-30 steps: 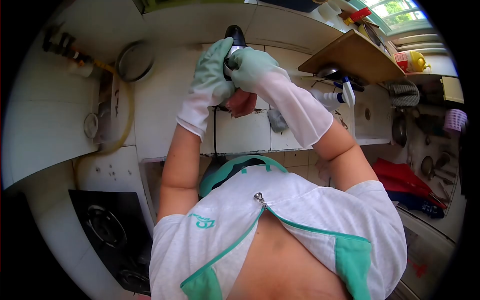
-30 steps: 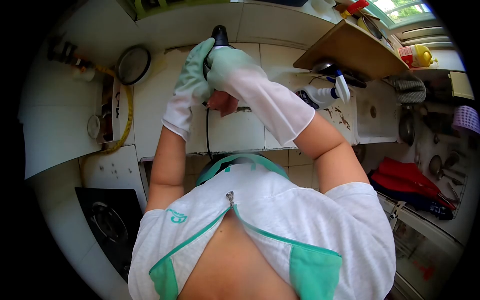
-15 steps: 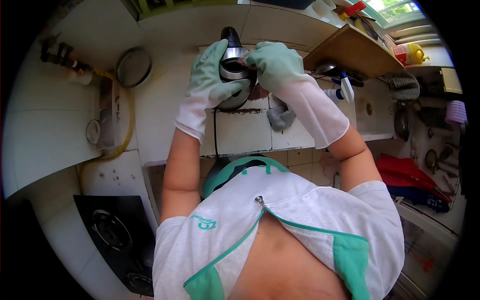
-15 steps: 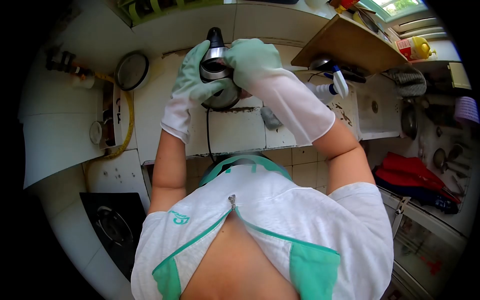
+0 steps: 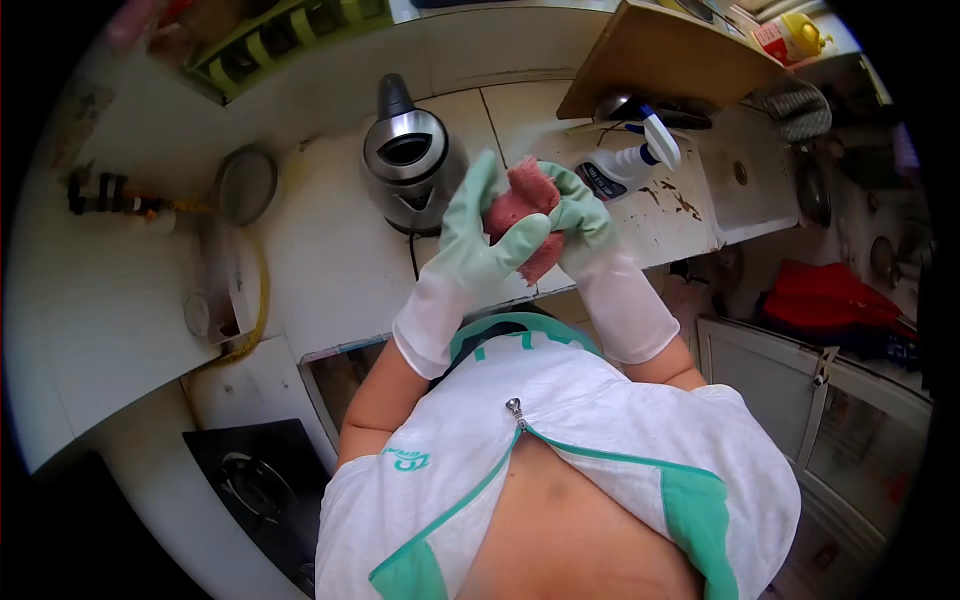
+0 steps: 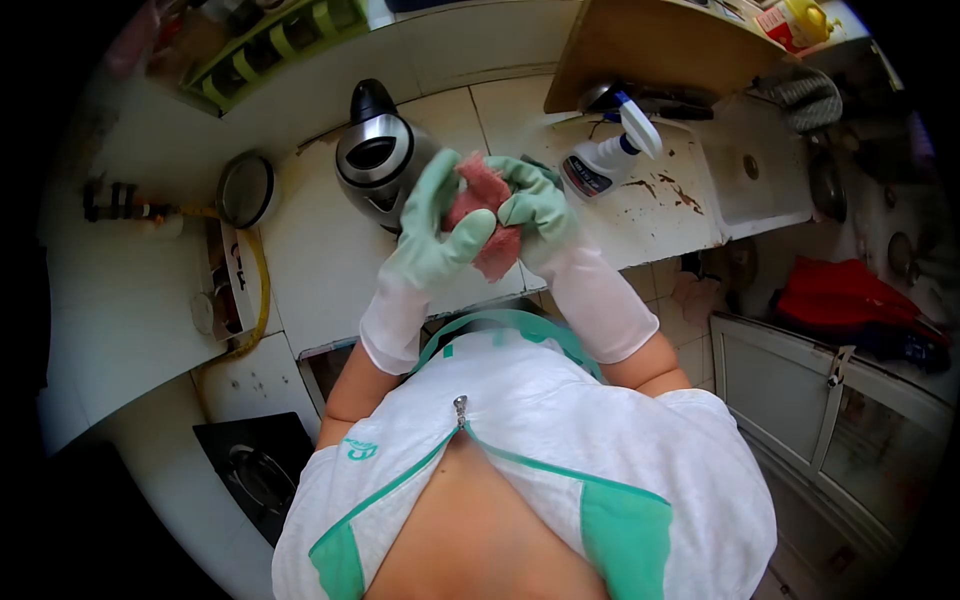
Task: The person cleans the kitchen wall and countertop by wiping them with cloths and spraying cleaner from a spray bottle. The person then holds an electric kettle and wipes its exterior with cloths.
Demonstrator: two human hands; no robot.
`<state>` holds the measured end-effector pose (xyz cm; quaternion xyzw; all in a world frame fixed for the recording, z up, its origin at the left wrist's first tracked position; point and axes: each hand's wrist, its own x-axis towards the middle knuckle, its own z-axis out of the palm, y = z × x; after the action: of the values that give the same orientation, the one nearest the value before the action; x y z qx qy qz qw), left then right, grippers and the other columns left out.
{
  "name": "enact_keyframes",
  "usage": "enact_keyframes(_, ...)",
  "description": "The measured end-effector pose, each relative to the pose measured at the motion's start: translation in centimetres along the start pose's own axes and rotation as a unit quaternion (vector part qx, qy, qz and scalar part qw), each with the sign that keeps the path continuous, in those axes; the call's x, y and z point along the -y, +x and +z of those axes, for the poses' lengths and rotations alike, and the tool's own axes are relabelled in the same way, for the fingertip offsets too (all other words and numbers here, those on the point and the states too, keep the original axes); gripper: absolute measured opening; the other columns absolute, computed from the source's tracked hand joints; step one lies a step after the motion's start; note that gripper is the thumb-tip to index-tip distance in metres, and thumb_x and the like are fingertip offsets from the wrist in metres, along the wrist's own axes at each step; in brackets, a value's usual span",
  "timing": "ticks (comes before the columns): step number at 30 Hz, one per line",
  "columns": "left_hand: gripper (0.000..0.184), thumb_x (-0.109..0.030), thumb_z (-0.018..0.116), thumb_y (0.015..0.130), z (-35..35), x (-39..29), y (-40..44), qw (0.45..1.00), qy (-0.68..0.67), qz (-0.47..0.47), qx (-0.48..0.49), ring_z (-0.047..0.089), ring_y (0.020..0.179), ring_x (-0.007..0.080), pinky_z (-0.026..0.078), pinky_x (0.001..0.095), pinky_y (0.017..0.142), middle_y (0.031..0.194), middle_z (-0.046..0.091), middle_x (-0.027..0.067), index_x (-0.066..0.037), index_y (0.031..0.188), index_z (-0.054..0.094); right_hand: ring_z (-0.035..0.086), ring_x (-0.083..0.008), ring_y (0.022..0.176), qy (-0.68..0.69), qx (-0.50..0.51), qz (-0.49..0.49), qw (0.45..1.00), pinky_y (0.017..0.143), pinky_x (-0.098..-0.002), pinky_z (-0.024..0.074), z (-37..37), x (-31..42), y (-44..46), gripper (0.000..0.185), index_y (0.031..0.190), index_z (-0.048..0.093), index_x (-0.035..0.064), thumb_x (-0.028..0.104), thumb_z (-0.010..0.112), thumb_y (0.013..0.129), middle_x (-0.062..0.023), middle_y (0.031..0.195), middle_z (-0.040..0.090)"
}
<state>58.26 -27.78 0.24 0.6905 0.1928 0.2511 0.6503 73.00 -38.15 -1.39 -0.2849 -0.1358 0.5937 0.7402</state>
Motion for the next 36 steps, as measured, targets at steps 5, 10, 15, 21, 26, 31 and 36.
enact_keyframes(5,0.035,-0.024,0.068,0.091,2.8,4.0,0.8,0.959,-0.11,-0.26,-0.031,0.06,0.086,0.0096,0.05,0.0253,0.079,0.098,0.067,0.0033,0.002,0.115,0.064,0.061,-0.0142,0.087,-0.296,-0.24,-0.085,0.921,0.084,-0.0275,0.0502,-0.9,-0.2,-4.0,0.044,0.123,0.057,-0.0018,0.019,0.071,0.087,-0.0061,0.108,0.064)
enact_keyframes(10,0.022,-0.016,0.068,0.092,2.1,6.8,1.7,0.937,-0.216,-0.251,-0.113,0.063,0.077,0.0097,0.051,0.0241,0.068,0.091,0.069,0.0032,0.001,0.105,0.069,0.049,-0.021,0.12,-0.486,-0.445,-0.194,0.727,0.105,-0.0393,0.04,-10.7,4.2,-7.4,0.082,0.142,0.041,0.0077,0.033,0.082,0.076,-0.013,0.128,0.053)
enact_keyframes(15,0.017,-0.015,0.065,0.093,3.2,7.8,2.4,0.937,-0.225,-0.248,-0.096,0.06,0.073,0.0088,0.049,0.0234,0.065,0.087,0.067,0.0005,-0.001,0.102,0.069,0.052,-0.0191,0.118,-0.426,-0.183,-0.169,0.87,0.104,-0.0357,0.0406,-13.8,9.2,-1.5,0.083,0.143,0.04,0.008,0.025,0.083,0.074,-0.0099,0.126,0.056)
enact_keyframes(21,0.021,-0.017,0.063,0.095,4.3,9.2,3.0,0.932,-0.265,-0.217,-0.121,0.06,0.075,0.0084,0.048,0.0232,0.063,0.09,0.066,0.0006,-0.001,0.109,0.067,0.056,-0.0082,0.093,-0.441,-0.102,-0.124,0.883,0.083,-0.0236,0.0439,-9.6,9.8,-0.4,0.054,0.13,0.058,0.0072,0.004,0.073,0.077,0.0005,0.102,0.063)
enact_keyframes(26,0.025,-0.015,0.059,0.095,4.6,8.9,3.7,0.941,-0.254,-0.19,-0.118,0.06,0.077,0.009,0.049,0.0244,0.062,0.095,0.066,0.002,-0.001,0.115,0.065,0.056,-0.0097,0.088,-0.474,-0.042,-0.028,0.879,0.076,-0.0245,0.0482,-7.4,9.8,-2.0,0.049,0.121,0.059,0.007,0.003,0.075,0.074,0.0003,0.097,0.06)
enact_keyframes(31,0.029,-0.011,0.061,0.094,4.7,9.0,3.8,0.944,-0.245,-0.169,-0.147,0.058,0.079,0.0068,0.047,0.0217,0.067,0.095,0.066,-0.0009,0.0,0.12,0.063,0.061,-0.0174,0.088,-0.519,0.018,0.018,0.854,0.079,-0.0299,0.0487,-3.4,8.0,-2.9,0.039,0.108,0.064,0.0063,-0.001,0.066,0.07,-0.007,0.098,0.066)
enact_keyframes(36,0.022,-0.009,0.056,0.094,4.8,9.0,3.0,0.957,-0.223,-0.155,-0.104,0.057,0.082,0.0081,0.047,0.0219,0.073,0.096,0.066,0.0008,0.001,0.113,0.064,0.064,-0.0232,0.084,-0.688,0.017,0.032,0.725,0.074,-0.0332,0.05,-4.1,6.5,-2.7,0.034,0.098,0.067,0.0088,0.001,0.066,0.065,-0.0105,0.09,0.066)
